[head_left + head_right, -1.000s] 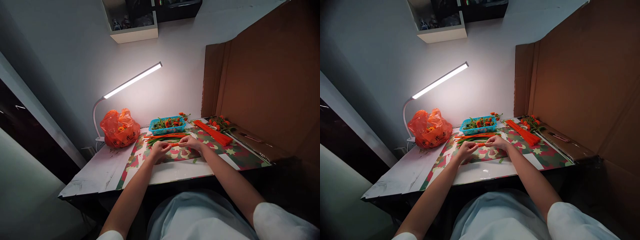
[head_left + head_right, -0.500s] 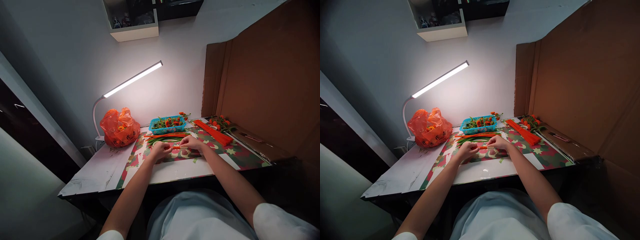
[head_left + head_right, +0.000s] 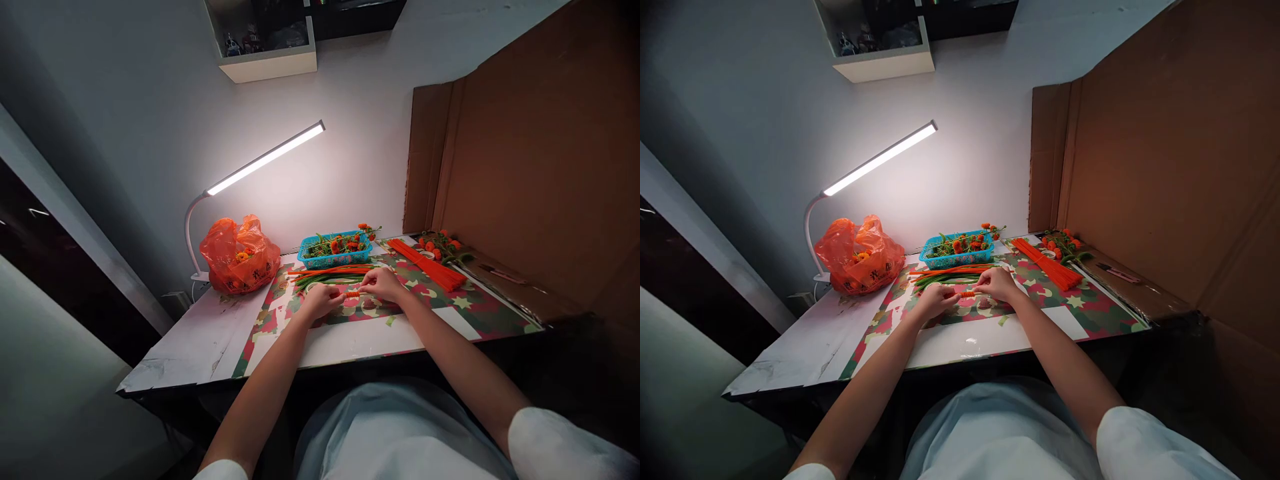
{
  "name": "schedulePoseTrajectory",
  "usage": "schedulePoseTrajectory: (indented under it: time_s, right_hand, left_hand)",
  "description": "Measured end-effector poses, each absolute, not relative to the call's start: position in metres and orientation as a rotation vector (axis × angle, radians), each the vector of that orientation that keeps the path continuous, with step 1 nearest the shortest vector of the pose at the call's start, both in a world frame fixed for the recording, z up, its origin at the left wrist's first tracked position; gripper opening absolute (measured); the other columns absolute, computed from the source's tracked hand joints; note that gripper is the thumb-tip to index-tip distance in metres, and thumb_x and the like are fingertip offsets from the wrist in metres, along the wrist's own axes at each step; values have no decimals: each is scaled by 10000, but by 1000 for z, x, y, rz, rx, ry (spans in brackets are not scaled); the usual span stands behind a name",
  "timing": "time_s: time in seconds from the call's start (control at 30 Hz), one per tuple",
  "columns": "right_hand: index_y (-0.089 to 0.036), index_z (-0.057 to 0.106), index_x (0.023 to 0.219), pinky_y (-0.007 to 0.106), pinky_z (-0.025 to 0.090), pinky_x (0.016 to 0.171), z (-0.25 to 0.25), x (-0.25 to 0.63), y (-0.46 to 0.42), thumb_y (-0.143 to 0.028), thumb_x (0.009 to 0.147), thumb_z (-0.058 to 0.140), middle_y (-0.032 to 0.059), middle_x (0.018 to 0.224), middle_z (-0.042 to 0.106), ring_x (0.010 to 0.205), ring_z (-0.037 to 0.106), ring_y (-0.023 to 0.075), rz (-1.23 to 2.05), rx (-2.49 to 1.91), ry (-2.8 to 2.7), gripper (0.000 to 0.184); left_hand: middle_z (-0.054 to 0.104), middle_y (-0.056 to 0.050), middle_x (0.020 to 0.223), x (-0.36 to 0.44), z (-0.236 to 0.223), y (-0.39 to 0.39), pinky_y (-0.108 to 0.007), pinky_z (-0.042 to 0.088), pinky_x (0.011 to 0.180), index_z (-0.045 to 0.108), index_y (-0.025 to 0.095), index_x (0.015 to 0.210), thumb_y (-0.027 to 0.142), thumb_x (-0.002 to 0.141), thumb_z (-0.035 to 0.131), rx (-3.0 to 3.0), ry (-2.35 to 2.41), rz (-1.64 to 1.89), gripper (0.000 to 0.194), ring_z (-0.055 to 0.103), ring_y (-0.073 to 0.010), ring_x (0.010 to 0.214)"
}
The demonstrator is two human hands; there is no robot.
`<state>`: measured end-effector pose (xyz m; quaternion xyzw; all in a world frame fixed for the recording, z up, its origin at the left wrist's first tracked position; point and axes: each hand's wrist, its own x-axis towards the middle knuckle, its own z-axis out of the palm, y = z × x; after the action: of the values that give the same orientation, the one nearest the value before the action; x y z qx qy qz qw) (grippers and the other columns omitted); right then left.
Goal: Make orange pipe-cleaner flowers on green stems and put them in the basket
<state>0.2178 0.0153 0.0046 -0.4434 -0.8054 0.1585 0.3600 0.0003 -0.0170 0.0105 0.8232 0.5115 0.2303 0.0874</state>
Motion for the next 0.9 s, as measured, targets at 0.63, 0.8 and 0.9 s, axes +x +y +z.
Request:
schedulePoseTrajectory:
  time_s: [0.63,0.8,0.9]
  right_hand:
    - [-185,689,662,300,403,666,0,202,11,-337,774,634,45,649,678,634,596,168,338,-949,-1944,197]
    - [-179,698,679,299,455,640,-1,201,12,-365,731,649,72,734,703,689,629,193,524,-900,-1827,198]
    - [-173,692,659,296,465,638,2,201,14,-400,698,658,75,777,704,727,630,200,733,-855,-1719,233]
  left_hand:
    - [382,23,485,5,7,-15,-277,151,511,442,171,498,495,797,472,2185,1776,911,442,284,-101,490]
    - [308,37,480,4,5,-10,-262,157,503,386,173,485,506,784,469,2113,1712,974,455,266,-92,489]
    - [277,46,492,3,4,-6,-246,165,496,377,175,505,552,771,449,1998,1586,1031,468,250,-84,488]
